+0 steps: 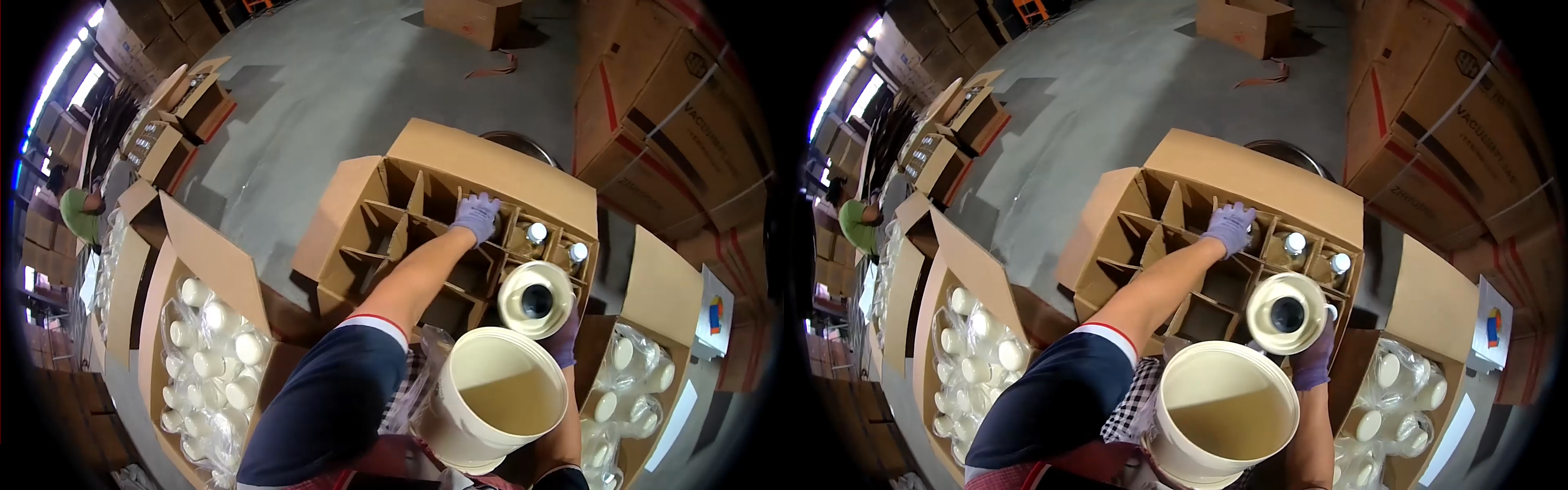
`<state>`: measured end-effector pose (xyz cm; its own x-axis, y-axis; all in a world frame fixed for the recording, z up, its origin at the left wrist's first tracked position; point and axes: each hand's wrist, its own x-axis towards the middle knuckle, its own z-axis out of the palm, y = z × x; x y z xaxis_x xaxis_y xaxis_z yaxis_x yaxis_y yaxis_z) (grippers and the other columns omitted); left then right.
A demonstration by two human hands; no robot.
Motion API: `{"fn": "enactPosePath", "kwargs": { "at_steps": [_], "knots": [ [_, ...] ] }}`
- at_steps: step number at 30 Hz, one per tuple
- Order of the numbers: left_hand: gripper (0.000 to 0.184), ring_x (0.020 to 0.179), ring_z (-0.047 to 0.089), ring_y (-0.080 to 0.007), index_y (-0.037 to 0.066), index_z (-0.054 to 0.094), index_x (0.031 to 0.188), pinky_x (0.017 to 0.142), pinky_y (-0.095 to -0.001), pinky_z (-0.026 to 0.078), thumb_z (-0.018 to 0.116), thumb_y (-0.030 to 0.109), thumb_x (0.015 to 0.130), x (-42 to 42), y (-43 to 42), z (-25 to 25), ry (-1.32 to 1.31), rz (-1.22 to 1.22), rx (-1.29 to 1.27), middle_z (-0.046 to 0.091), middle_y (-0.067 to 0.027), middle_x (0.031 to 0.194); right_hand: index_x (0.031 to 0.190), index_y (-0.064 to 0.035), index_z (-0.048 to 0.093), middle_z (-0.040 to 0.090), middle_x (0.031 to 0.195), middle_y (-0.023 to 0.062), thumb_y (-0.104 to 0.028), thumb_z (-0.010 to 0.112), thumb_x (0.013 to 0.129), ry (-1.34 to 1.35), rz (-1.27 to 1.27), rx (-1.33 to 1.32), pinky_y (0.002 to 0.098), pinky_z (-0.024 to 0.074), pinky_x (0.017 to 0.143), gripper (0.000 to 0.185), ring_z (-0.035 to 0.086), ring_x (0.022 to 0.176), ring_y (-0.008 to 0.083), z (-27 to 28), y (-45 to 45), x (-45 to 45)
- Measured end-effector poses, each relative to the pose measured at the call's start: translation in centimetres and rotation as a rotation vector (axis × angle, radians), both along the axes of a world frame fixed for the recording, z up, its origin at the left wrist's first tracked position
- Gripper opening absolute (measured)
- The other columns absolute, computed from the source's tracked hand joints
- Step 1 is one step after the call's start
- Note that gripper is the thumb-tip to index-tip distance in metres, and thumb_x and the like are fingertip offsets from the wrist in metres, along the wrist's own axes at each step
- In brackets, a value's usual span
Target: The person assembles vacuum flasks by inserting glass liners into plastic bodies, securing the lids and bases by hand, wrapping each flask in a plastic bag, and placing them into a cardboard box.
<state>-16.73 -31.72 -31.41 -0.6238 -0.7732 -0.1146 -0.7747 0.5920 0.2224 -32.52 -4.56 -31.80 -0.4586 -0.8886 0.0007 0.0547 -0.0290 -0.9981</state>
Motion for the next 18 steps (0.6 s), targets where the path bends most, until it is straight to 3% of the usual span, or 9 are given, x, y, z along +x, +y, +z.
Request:
{"fn": "enactPosePath", "kwargs": {
  "at_steps": [1, 2, 5, 6, 7, 10, 13, 16, 18],
  "knots": [
    [0.052, 0.114, 0.059, -0.0316, 0.014, 0.055, 0.125, 0.096, -0.0449, 0.047, 0.070, 0.039, 0.082, 0.2, 0.0, 0.5, -0.008, -0.030, 0.012, 0.058, -0.0158, 0.120, 0.130, -0.0028, 0.056, 0.065, 0.120, 0.0098, -0.032, 0.045, 0.104, -0.797, -0.139, 0.120, 0.0339, 0.0504, 0.093, 0.041, 0.062, 0.106, 0.0200, -0.7, 0.4, 0.0],
    [0.052, 0.114, 0.059, -0.0316, 0.014, 0.055, 0.125, 0.096, -0.0449, 0.047, 0.070, 0.039, 0.082, 0.5, 0.2, 0.9, 0.002, -0.029, 0.009, 0.058, -0.0158, 0.120, 0.125, -0.0029, 0.060, 0.067, 0.115, 0.0103, -0.030, 0.049, 0.103, -0.646, -0.116, 0.245, 0.0346, 0.0491, 0.093, 0.037, 0.062, 0.106, 0.0235, -0.7, 1.6, -0.4],
    [0.043, 0.101, 0.061, -0.0300, 0.015, 0.058, 0.117, 0.084, -0.0413, 0.048, 0.071, 0.035, 0.081, 2.5, 2.8, 9.2, 0.299, -0.142, -0.289, 0.060, -0.0130, 0.106, 0.124, 0.0024, 0.059, 0.063, 0.124, 0.0147, -0.018, 0.050, 0.102, 0.766, -0.225, 0.146, 0.0356, 0.0457, 0.098, 0.032, 0.059, 0.112, 0.0258, 5.0, 1.6, 1.1],
    [0.040, 0.096, 0.061, -0.0295, 0.015, 0.059, 0.113, 0.079, -0.0409, 0.047, 0.072, 0.033, 0.079, 3.4, 4.4, 13.1, 0.440, -0.188, -0.417, 0.060, -0.0114, 0.101, 0.122, 0.0028, 0.060, 0.061, 0.127, 0.0163, -0.014, 0.049, 0.101, 0.930, -0.276, 0.025, 0.0349, 0.0448, 0.100, 0.029, 0.057, 0.116, 0.0245, 6.4, 1.0, 1.5],
    [0.037, 0.093, 0.061, -0.0289, 0.016, 0.059, 0.109, 0.077, -0.0406, 0.047, 0.072, 0.031, 0.078, 4.6, 6.8, 18.0, 0.530, -0.273, -0.509, 0.059, -0.0097, 0.096, 0.125, 0.0013, 0.058, 0.059, 0.128, 0.0159, -0.013, 0.051, 0.101, 0.522, -0.220, 0.003, 0.0365, 0.0445, 0.101, 0.029, 0.056, 0.118, 0.0248, 7.3, 0.4, 1.8],
    [0.031, 0.096, 0.060, -0.0283, 0.017, 0.058, 0.102, 0.079, -0.0422, 0.047, 0.071, 0.026, 0.076, 9.0, 15.9, 30.1, 0.647, -0.444, -0.702, 0.060, -0.0054, 0.099, 0.151, -0.0064, 0.031, 0.054, 0.135, 0.0088, -0.060, 0.037, 0.100, -0.750, 0.244, -0.149, 0.0367, 0.0483, 0.098, 0.075, 0.059, 0.114, 0.0251, 14.2, -2.9, 4.9],
    [0.038, 0.114, 0.056, -0.0316, 0.016, 0.059, 0.111, 0.090, -0.0492, 0.046, 0.072, 0.028, 0.077, 11.9, 23.1, 32.7, 0.696, -0.637, -0.865, 0.058, -0.0095, 0.116, 0.148, -0.0074, 0.037, 0.057, 0.132, 0.0094, -0.068, 0.040, 0.096, -0.869, 0.051, -0.241, 0.0386, 0.0512, 0.095, 0.080, 0.061, 0.111, 0.0249, 28.1, -1.3, 10.7],
    [0.069, 0.122, 0.046, -0.0387, 0.009, 0.057, 0.124, 0.099, -0.0644, 0.034, 0.065, 0.060, 0.079, 14.1, 25.3, 35.1, 0.807, -0.631, -0.641, 0.054, -0.0203, 0.126, 0.147, -0.0063, 0.039, 0.057, 0.133, 0.0106, -0.066, 0.043, 0.096, -0.734, 0.419, -0.323, 0.0369, 0.0499, 0.097, 0.078, 0.060, 0.113, 0.0253, 27.5, 2.4, 10.5],
    [0.074, 0.124, 0.047, -0.0335, 0.002, 0.049, 0.135, 0.104, -0.0488, 0.039, 0.075, 0.045, 0.080, 14.5, 22.6, 35.6, 1.204, -0.367, -0.402, 0.054, -0.0205, 0.123, 0.144, -0.0044, 0.042, 0.055, 0.135, 0.0114, -0.056, 0.052, 0.097, -0.562, 0.403, -0.281, 0.0356, 0.0497, 0.098, 0.071, 0.059, 0.114, 0.0245, 25.1, 4.0, 9.9]
  ]
}}
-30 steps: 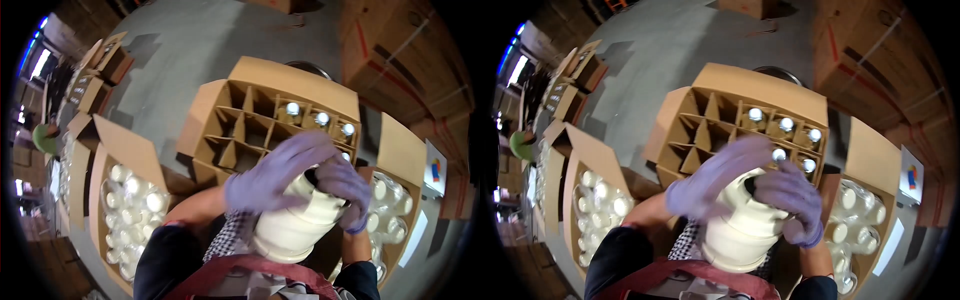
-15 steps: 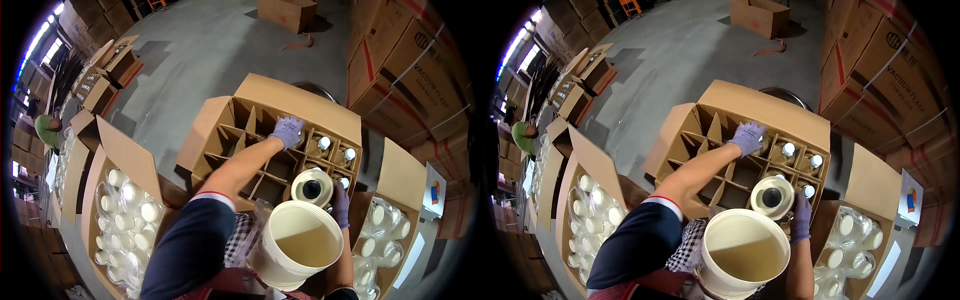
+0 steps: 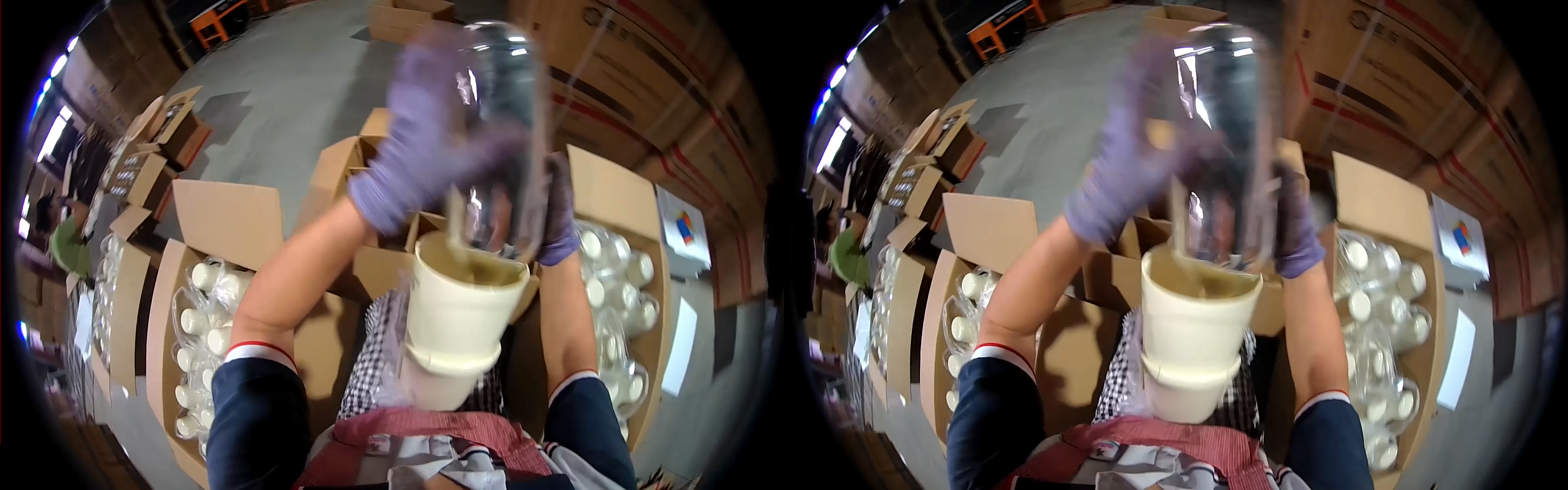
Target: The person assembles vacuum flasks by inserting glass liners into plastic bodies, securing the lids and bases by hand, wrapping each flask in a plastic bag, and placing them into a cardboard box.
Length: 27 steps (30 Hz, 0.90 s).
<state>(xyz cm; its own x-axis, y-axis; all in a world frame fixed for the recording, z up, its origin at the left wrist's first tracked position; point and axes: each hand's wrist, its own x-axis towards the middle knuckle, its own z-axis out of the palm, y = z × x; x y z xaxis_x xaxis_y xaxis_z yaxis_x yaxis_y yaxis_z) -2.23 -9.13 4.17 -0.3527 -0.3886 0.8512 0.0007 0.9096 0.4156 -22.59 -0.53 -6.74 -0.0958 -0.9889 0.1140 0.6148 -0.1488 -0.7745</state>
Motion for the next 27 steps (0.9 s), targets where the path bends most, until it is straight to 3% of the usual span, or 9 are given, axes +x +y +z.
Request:
{"fn": "enactPosePath", "kwargs": {
  "at_steps": [2, 6, 10, 12, 15, 18, 22, 25, 27],
  "knots": [
    [0.078, 0.122, 0.051, -0.0242, -0.002, 0.028, 0.148, 0.107, -0.0346, 0.041, 0.073, 0.019, 0.087, 1.2, 0.3, -1.2, 0.316, -0.509, 0.757, 0.055, -0.0140, 0.129, 0.152, -0.0018, 0.025, 0.050, 0.139, 0.0123, -0.041, 0.061, 0.095, 0.430, -0.012, 0.026, 0.0325, 0.0438, 0.102, 0.078, 0.052, 0.119, 0.0203, 1.4, 4.6, 4.0],
    [0.086, 0.132, 0.046, -0.0239, 0.002, 0.037, 0.149, 0.111, -0.0354, 0.036, 0.079, 0.026, 0.078, 5.3, 2.1, -6.1, -0.122, -0.567, 0.929, 0.047, -0.0123, 0.144, 0.154, 0.0063, -0.002, 0.018, 0.159, 0.0256, -0.037, 0.057, 0.095, 0.802, -0.111, -0.148, 0.0366, 0.0175, 0.119, 0.095, 0.018, 0.148, 0.0313, -2.5, 11.5, 8.0],
    [0.079, 0.130, 0.049, -0.0247, 0.005, 0.052, 0.140, 0.111, -0.0365, 0.037, 0.082, 0.031, 0.072, 4.7, 1.9, -6.4, -0.889, -0.735, 0.616, 0.051, -0.0112, 0.142, 0.152, 0.0079, -0.010, 0.015, 0.159, 0.0274, -0.030, 0.054, 0.095, 0.590, -0.098, -0.030, 0.0351, 0.0171, 0.119, 0.094, 0.018, 0.148, 0.0315, -3.7, 12.7, 9.0],
    [0.068, 0.115, 0.060, -0.0249, 0.006, 0.056, 0.134, 0.101, -0.0358, 0.046, 0.077, 0.035, 0.077, 3.2, 2.1, -4.6, -0.848, -0.709, 0.531, 0.063, -0.0138, 0.124, 0.153, 0.0077, -0.005, 0.019, 0.158, 0.0272, -0.025, 0.049, 0.098, 0.732, -0.181, -0.097, 0.0367, 0.0198, 0.119, 0.084, 0.023, 0.146, 0.0327, -5.3, 11.9, 8.4],
    [0.063, 0.080, 0.067, -0.0261, 0.008, 0.058, 0.130, 0.076, -0.0370, 0.053, 0.065, 0.051, 0.084, 0.0, 2.4, -3.5, -1.532, -0.143, 0.112, 0.069, -0.0146, 0.089, 0.152, 0.0003, 0.025, 0.043, 0.146, 0.0235, -0.019, 0.039, 0.102, 0.793, -0.185, 0.114, 0.0358, 0.0319, 0.114, 0.055, 0.044, 0.136, 0.0326, -7.5, 7.9, 5.4],
    [0.064, 0.088, 0.068, -0.0253, 0.011, 0.058, 0.133, 0.083, -0.0380, 0.052, 0.070, 0.048, 0.082, -0.9, 0.5, -2.3, -1.435, -0.570, 0.178, 0.070, -0.0122, 0.099, 0.144, -0.0014, 0.041, 0.052, 0.138, 0.0235, -0.029, 0.050, 0.099, 0.712, -0.441, 0.182, 0.0394, 0.0401, 0.107, 0.053, 0.054, 0.126, 0.0349, -14.4, 2.3, 1.1],
    [0.067, 0.122, 0.057, -0.0292, 0.013, 0.053, 0.141, 0.110, -0.0436, 0.039, 0.075, 0.035, 0.082, -1.1, -2.2, -6.0, -1.090, -0.965, 0.167, 0.060, -0.0109, 0.135, 0.134, -0.0179, 0.055, 0.049, 0.140, 0.0209, -0.035, 0.067, 0.084, 2.011, -0.322, 0.000, 0.0479, 0.0383, 0.105, 0.054, 0.057, 0.118, 0.0375, -21.1, -2.3, -2.2],
    [0.060, 0.129, 0.051, -0.0262, 0.007, 0.053, 0.140, 0.113, -0.0411, 0.035, 0.070, 0.028, 0.086, -1.0, -4.2, -7.9, -0.843, -0.757, 0.778, 0.056, -0.0124, 0.139, 0.128, -0.0186, 0.058, 0.058, 0.126, 0.0195, -0.031, 0.069, 0.082, 1.994, 0.027, 0.285, 0.0429, 0.0461, 0.099, 0.049, 0.062, 0.110, 0.0340, -19.4, -4.4, -2.9],
    [0.050, 0.121, 0.058, -0.0232, 0.003, 0.054, 0.137, 0.105, -0.0370, 0.045, 0.063, 0.025, 0.093, -2.3, -6.6, -10.7, -0.428, -0.299, 0.974, 0.061, -0.0124, 0.132, 0.129, -0.0112, 0.057, 0.061, 0.120, 0.0206, -0.030, 0.065, 0.086, 1.691, -0.184, 0.274, 0.0414, 0.0504, 0.092, 0.048, 0.064, 0.105, 0.0351, -17.0, -4.0, -2.7]
  ]
}}
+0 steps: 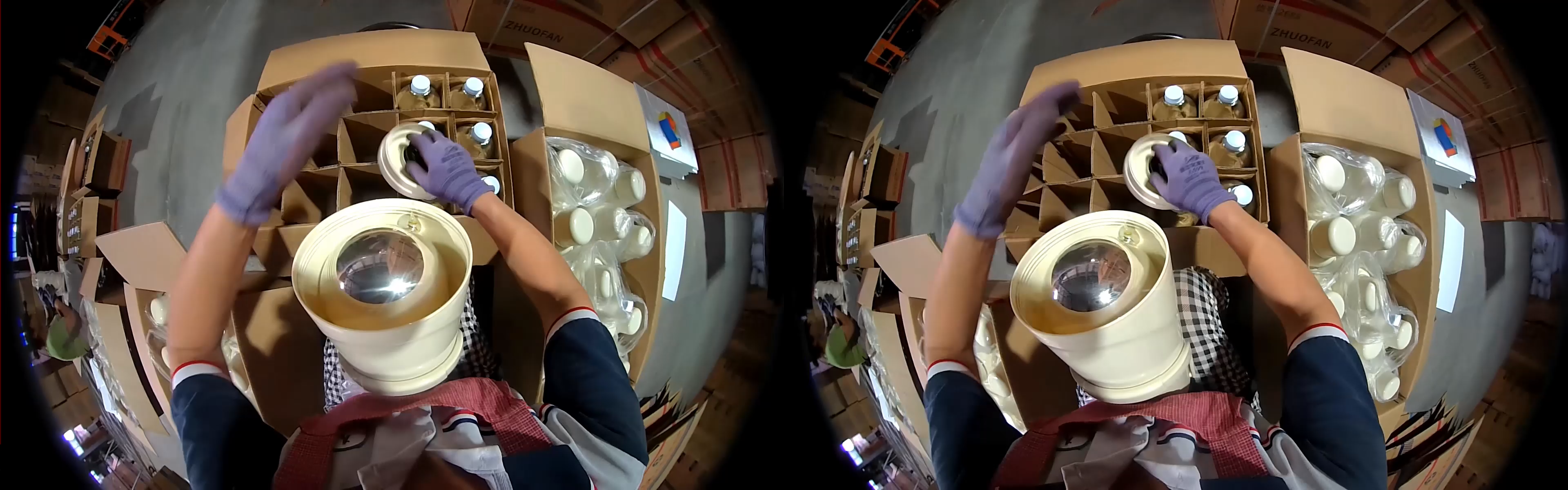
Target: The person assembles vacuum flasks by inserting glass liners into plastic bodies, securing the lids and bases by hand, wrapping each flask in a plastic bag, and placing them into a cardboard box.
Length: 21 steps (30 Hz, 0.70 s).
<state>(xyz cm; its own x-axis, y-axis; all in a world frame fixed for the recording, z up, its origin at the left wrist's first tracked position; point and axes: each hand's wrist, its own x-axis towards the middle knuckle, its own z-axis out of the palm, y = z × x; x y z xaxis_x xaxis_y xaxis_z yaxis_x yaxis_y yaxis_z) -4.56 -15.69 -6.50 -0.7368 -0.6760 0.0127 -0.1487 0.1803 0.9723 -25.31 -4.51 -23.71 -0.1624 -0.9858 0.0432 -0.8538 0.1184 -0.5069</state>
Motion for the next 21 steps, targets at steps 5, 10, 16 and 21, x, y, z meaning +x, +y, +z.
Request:
{"fn": "enactPosePath", "kwargs": {
  "at_steps": [5, 10, 16, 21],
  "knots": [
    [0.043, 0.128, 0.051, -0.0319, 0.006, 0.058, 0.133, 0.109, -0.0392, 0.038, 0.060, 0.025, 0.094, -3.8, 2.1, -3.2, 0.101, -0.177, -0.822, 0.056, -0.0159, 0.135, 0.139, -0.0024, 0.048, 0.057, 0.135, 0.0147, -0.024, 0.053, 0.100, -0.497, 0.232, -0.615, 0.0359, 0.0471, 0.102, 0.045, 0.056, 0.122, 0.0245, 7.0, -0.6, -1.1],
    [0.052, 0.134, 0.043, -0.0392, 0.011, 0.061, 0.132, 0.115, -0.0515, 0.030, 0.070, 0.024, 0.082, 1.0, 0.0, 2.7, 0.035, 0.026, -1.044, 0.053, -0.0154, 0.139, 0.145, -0.0069, 0.040, 0.055, 0.137, 0.0141, -0.035, 0.049, 0.102, -1.683, 0.340, -0.327, 0.0461, 0.0452, 0.110, 0.052, 0.053, 0.128, 0.0270, 13.3, 2.9, -3.8],
    [0.052, 0.133, 0.046, -0.0374, 0.010, 0.063, 0.128, 0.114, -0.0542, 0.029, 0.073, 0.026, 0.079, 2.3, 6.2, 7.0, 0.103, -0.171, -1.578, 0.050, -0.0101, 0.144, 0.144, -0.0026, 0.042, 0.058, 0.134, 0.0133, -0.052, 0.055, 0.097, -1.335, 0.298, -0.504, 0.0380, 0.0520, 0.097, 0.070, 0.060, 0.116, 0.0216, 18.9, 5.2, 3.0],
    [0.091, 0.135, 0.045, -0.0333, 0.009, 0.049, 0.143, 0.113, -0.0448, 0.034, 0.087, 0.018, 0.061, 2.0, 6.4, 5.5, 0.244, -0.110, -0.809, 0.044, -0.0167, 0.149, 0.132, 0.0014, 0.047, 0.063, 0.110, 0.0088, -0.042, 0.048, 0.101, -1.208, 0.294, -0.390, 0.0327, 0.0515, 0.084, 0.053, 0.061, 0.096, 0.0159, 18.9, 3.0, 2.5]
  ]
}}
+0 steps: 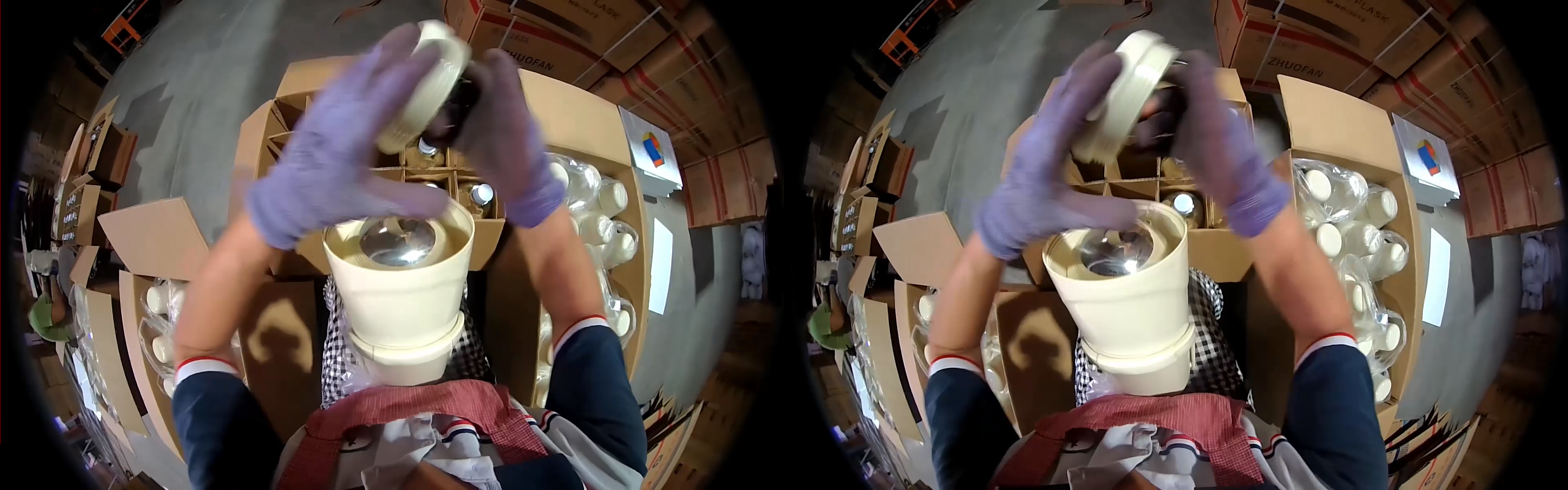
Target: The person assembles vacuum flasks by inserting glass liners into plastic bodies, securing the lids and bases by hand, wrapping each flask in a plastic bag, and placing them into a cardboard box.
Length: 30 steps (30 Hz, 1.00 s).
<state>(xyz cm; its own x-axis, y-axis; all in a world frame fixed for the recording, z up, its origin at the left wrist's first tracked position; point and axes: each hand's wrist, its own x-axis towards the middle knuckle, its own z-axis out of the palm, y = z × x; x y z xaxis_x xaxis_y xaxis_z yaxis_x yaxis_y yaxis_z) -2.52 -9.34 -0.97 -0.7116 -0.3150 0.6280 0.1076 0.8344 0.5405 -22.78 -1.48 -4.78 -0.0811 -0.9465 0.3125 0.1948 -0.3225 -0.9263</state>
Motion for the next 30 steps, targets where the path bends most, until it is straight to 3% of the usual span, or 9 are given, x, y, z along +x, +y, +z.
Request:
{"fn": "enactPosePath", "kwargs": {
  "at_steps": [3, 10, 12, 16, 18, 21, 24, 27, 30],
  "knots": [
    [0.085, 0.125, 0.052, -0.0248, -0.001, 0.040, 0.145, 0.106, -0.0361, 0.042, 0.082, 0.011, 0.072, -2.3, -0.7, -1.6, 0.202, 0.136, 0.317, 0.048, -0.0174, 0.142, 0.132, 0.0045, 0.049, 0.065, 0.108, 0.0117, -0.045, 0.037, 0.106, 0.497, -0.286, -0.181, 0.0310, 0.0509, 0.082, 0.057, 0.062, 0.096, 0.0157, 0.8, -0.4, 3.5],
    [0.044, 0.110, 0.063, -0.0195, -0.004, 0.052, 0.131, 0.091, -0.0301, 0.053, 0.064, 0.009, 0.091, -1.0, -5.3, -6.0, 0.381, -0.151, 1.246, 0.061, -0.0150, 0.123, 0.120, -0.0096, 0.065, 0.063, 0.116, 0.0147, -0.027, 0.073, 0.084, 0.781, -0.358, -0.321, 0.0374, 0.0514, 0.088, 0.041, 0.063, 0.099, 0.0273, -0.2, -1.1, 1.7],
    [0.027, 0.110, 0.065, -0.0247, -0.003, 0.063, 0.115, 0.091, -0.0321, 0.053, 0.063, 0.005, 0.089, -0.8, -6.9, -6.0, 0.217, 0.117, 0.061, 0.062, -0.0187, 0.124, 0.133, -0.0141, 0.057, 0.053, 0.136, 0.0170, -0.023, 0.081, 0.069, 1.325, -0.506, -0.474, 0.0446, 0.0472, 0.096, 0.069, 0.057, 0.114, 0.0361, 0.0, -1.3, 2.1],
    [0.034, 0.114, 0.062, -0.0289, -0.005, 0.059, 0.121, 0.095, -0.0353, 0.051, 0.062, 0.003, 0.088, -0.5, -4.6, -2.4, 0.226, 0.109, -0.006, 0.061, -0.0196, 0.127, 0.138, -0.0123, 0.051, 0.053, 0.132, 0.0229, -0.021, 0.081, 0.064, 1.346, -0.519, -0.446, 0.0449, 0.0478, 0.096, 0.081, 0.057, 0.113, 0.0380, 1.4, -0.7, 2.4],
    [0.054, 0.110, 0.064, -0.0293, 0.000, 0.042, 0.143, 0.096, -0.0352, 0.051, 0.049, 0.031, 0.100, -0.7, -0.4, 0.0, 0.564, -0.312, 1.199, 0.062, -0.0177, 0.124, 0.135, -0.0045, 0.051, 0.059, 0.121, 0.0236, -0.028, 0.078, 0.075, 1.285, -0.614, -0.557, 0.0424, 0.0549, 0.081, 0.070, 0.065, 0.097, 0.0380, 3.8, 0.1, 3.3],
    [0.065, 0.121, 0.056, -0.0251, 0.003, 0.028, 0.152, 0.104, -0.0358, 0.046, 0.046, 0.038, 0.100, 0.8, 1.2, 0.4, 0.394, -0.828, 1.280, 0.055, -0.0170, 0.134, 0.125, -0.0013, 0.054, 0.065, 0.105, 0.0219, -0.039, 0.074, 0.080, 1.245, -0.706, -0.605, 0.0426, 0.0560, 0.070, 0.062, 0.068, 0.082, 0.0381, 6.1, 0.5, 3.7],
    [0.080, 0.127, 0.049, -0.0331, 0.001, 0.032, 0.150, 0.112, -0.0423, 0.035, 0.069, 0.032, 0.087, -0.6, 5.6, 3.6, 0.558, -0.205, 0.800, 0.047, -0.0192, 0.141, 0.126, -0.0032, 0.051, 0.066, 0.092, 0.0203, -0.031, 0.070, 0.084, 0.963, -0.674, -0.450, 0.0428, 0.0533, 0.065, 0.053, 0.066, 0.080, 0.0391, 6.3, 0.7, 5.6],
    [0.071, 0.128, 0.045, -0.0427, 0.003, 0.052, 0.136, 0.111, -0.0544, 0.028, 0.073, 0.036, 0.077, 1.0, 6.7, 5.4, 0.254, 0.259, -0.283, 0.047, -0.0229, 0.139, 0.143, -0.0059, 0.038, 0.062, 0.124, 0.0105, -0.028, 0.065, 0.094, -0.077, 0.014, 0.041, 0.0344, 0.0519, 0.092, 0.060, 0.062, 0.109, 0.0236, 2.6, 1.9, 5.2],
    [0.077, 0.130, 0.043, -0.0381, 0.004, 0.049, 0.138, 0.113, -0.0542, 0.026, 0.075, 0.038, 0.075, 2.9, 7.1, 5.8, 0.256, 0.204, -0.388, 0.043, -0.0218, 0.143, 0.143, -0.0057, 0.041, 0.059, 0.130, 0.0143, -0.031, 0.056, 0.099, 0.100, -0.044, -0.066, 0.0352, 0.0508, 0.095, 0.053, 0.061, 0.115, 0.0261, 8.0, 4.4, 7.4]
  ]
}}
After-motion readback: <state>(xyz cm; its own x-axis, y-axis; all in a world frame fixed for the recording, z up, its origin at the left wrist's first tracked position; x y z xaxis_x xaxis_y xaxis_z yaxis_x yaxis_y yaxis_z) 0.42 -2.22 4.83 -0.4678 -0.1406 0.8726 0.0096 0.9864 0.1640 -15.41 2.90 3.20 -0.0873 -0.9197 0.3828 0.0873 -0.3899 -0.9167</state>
